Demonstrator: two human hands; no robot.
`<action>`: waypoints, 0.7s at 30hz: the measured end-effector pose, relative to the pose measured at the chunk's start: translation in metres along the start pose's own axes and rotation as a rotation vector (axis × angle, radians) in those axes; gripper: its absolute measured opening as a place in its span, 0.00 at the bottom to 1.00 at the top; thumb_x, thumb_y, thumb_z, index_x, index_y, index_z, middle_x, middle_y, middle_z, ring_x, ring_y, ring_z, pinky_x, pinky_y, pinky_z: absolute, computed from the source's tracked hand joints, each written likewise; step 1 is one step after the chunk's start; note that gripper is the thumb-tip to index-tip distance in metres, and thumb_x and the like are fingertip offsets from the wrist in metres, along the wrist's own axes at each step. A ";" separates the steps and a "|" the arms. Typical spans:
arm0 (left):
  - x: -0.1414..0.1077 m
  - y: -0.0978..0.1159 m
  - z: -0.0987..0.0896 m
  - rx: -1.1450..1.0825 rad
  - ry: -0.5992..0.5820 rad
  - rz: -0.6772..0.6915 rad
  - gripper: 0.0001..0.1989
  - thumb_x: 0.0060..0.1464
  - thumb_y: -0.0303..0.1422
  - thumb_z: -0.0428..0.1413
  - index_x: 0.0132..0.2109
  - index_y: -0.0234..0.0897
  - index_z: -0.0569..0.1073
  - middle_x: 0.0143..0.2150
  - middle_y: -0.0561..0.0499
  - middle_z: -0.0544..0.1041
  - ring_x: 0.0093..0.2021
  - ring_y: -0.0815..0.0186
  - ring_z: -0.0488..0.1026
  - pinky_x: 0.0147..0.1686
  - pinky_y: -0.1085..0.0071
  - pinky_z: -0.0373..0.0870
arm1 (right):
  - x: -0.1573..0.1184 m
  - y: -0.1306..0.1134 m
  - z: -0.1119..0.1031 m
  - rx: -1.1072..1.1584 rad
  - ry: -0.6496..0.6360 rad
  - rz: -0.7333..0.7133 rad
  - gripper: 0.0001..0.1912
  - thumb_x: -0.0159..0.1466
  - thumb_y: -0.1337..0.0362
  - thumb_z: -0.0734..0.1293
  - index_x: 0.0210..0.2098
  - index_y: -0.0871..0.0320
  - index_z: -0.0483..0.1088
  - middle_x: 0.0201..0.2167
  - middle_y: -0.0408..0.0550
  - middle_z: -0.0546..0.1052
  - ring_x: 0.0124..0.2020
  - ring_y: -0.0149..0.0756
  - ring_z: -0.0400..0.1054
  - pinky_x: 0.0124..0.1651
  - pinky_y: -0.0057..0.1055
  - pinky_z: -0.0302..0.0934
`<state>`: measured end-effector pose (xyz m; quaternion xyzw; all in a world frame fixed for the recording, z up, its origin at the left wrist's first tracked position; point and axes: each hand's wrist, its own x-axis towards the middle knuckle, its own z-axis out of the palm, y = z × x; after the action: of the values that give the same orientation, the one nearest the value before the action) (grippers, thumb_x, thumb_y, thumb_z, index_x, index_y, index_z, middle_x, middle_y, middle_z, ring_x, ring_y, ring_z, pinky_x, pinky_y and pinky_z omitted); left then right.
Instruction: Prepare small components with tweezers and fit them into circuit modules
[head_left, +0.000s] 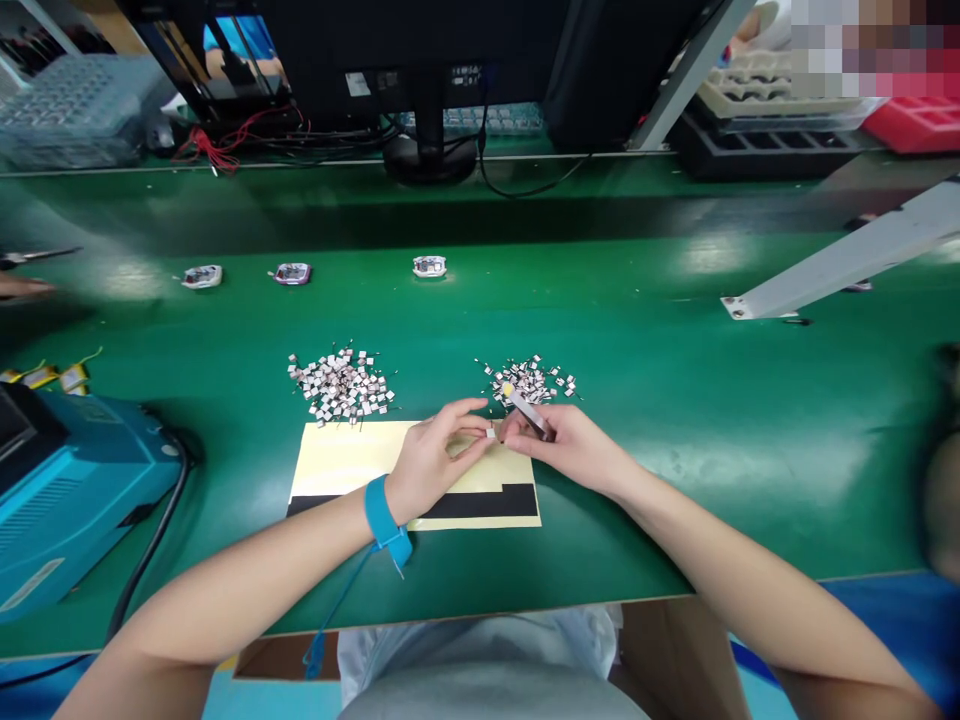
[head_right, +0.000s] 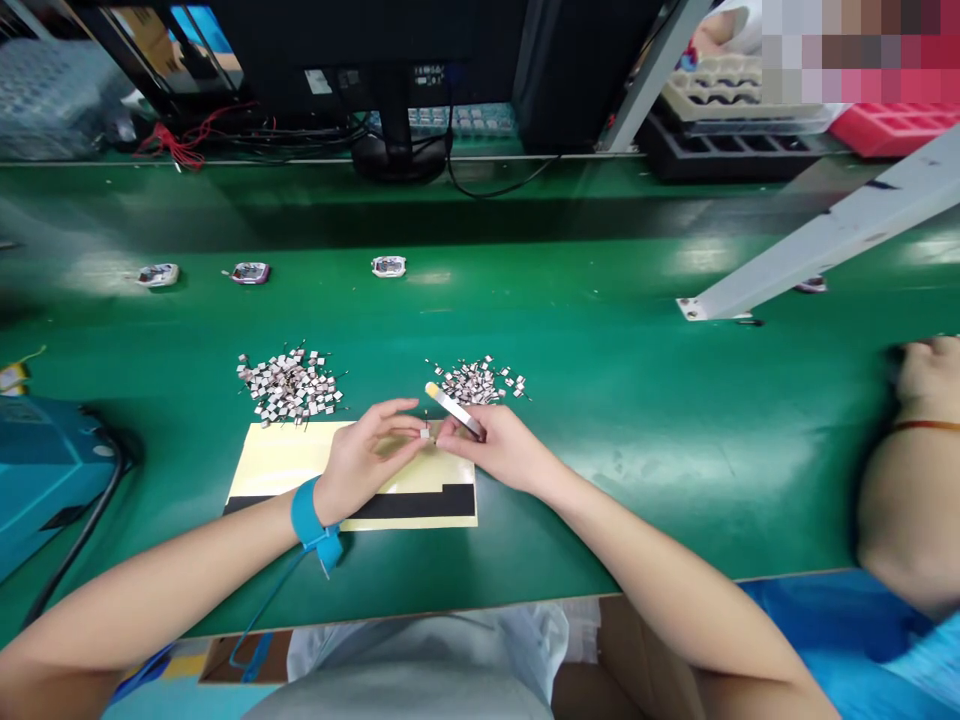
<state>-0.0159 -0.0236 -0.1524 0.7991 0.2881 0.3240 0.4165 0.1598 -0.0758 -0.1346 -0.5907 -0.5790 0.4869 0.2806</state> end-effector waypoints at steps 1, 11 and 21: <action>-0.001 0.001 0.000 0.024 0.002 0.034 0.18 0.50 0.27 0.54 0.48 0.37 0.61 0.34 0.51 0.77 0.36 0.70 0.74 0.38 0.77 0.72 | 0.001 0.000 0.002 0.070 0.027 0.002 0.13 0.57 0.57 0.62 0.28 0.62 0.67 0.20 0.41 0.64 0.22 0.27 0.56 0.24 0.23 0.47; -0.002 0.005 -0.003 0.143 0.010 0.170 0.18 0.51 0.27 0.53 0.50 0.37 0.60 0.36 0.51 0.77 0.36 0.69 0.75 0.40 0.74 0.71 | -0.001 -0.003 0.019 0.302 0.097 0.022 0.13 0.55 0.56 0.63 0.26 0.61 0.65 0.23 0.43 0.66 0.28 0.30 0.59 0.30 0.26 0.52; -0.002 0.002 -0.001 0.162 0.000 0.261 0.16 0.52 0.26 0.52 0.48 0.36 0.61 0.36 0.49 0.77 0.36 0.69 0.75 0.37 0.76 0.72 | 0.001 0.000 0.017 0.414 0.165 0.103 0.12 0.47 0.61 0.70 0.20 0.62 0.65 0.18 0.39 0.64 0.20 0.24 0.53 0.25 0.24 0.47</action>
<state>-0.0175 -0.0255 -0.1513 0.8608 0.2068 0.3512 0.3049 0.1438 -0.0784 -0.1411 -0.5868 -0.4109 0.5593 0.4172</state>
